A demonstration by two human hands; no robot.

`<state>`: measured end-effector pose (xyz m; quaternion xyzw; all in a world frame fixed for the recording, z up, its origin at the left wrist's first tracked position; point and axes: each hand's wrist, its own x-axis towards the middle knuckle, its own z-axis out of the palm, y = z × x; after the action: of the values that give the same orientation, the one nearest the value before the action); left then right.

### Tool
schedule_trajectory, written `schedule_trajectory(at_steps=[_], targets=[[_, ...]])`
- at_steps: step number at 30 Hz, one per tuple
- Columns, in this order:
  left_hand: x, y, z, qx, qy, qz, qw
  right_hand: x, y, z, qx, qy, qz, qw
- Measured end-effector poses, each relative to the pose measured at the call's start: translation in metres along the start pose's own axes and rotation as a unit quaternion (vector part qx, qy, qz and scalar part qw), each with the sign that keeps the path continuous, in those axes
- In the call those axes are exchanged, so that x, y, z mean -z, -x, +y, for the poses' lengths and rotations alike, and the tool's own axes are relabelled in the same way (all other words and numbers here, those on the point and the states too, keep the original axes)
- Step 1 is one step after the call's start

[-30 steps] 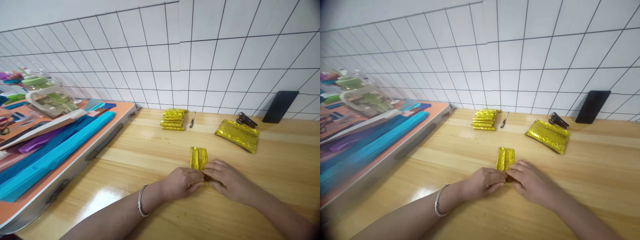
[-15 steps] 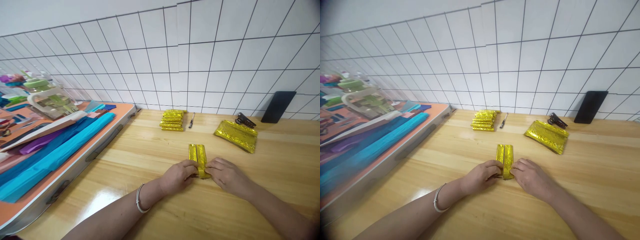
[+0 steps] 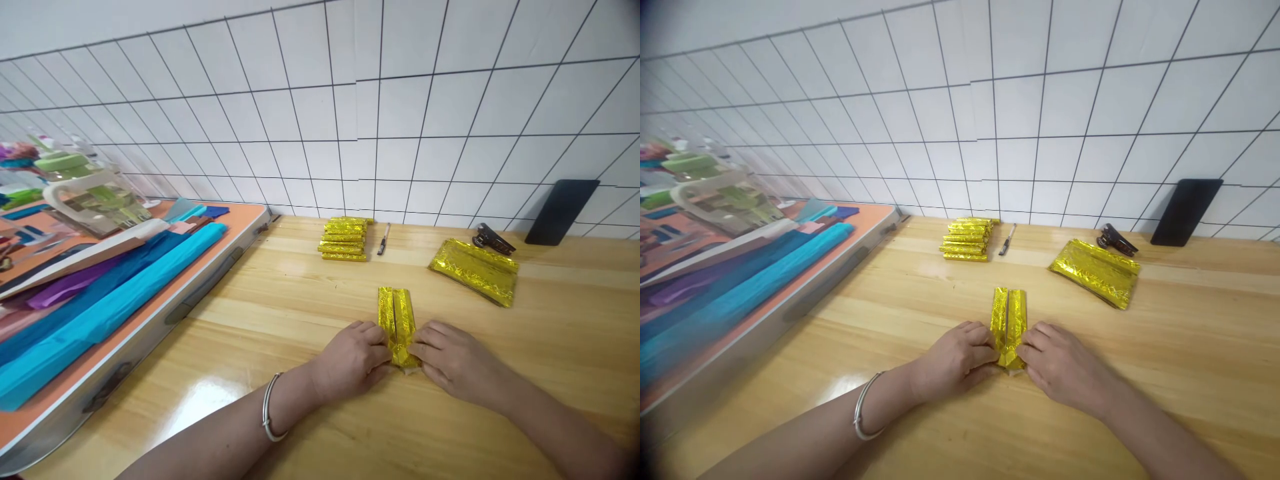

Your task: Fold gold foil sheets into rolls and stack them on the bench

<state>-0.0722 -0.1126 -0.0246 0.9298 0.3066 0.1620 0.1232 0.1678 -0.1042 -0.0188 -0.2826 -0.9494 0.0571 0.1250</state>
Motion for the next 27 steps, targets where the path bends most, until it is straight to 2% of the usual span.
schedule_trajectory(at_steps=[8,17,20,27], targets=[[0.0002,0.0015,-0.0008,-0.004,-0.017,-0.018,1.000,-0.0014,0.0013,-0.0031,-0.022,0.012,-0.024,0.999],[0.0048,0.0022,-0.0016,-0.039,-0.084,-0.042,0.995,-0.0051,0.0016,-0.0057,-0.043,0.021,-0.029,0.998],[0.0031,0.0023,-0.0006,-0.009,-0.045,-0.027,0.999,-0.0060,0.0012,-0.0056,-0.055,0.006,-0.022,0.998],[-0.0034,0.0020,0.0026,0.104,0.111,0.036,0.988,-0.0090,-0.0070,0.0022,-0.121,-0.164,0.012,0.979]])
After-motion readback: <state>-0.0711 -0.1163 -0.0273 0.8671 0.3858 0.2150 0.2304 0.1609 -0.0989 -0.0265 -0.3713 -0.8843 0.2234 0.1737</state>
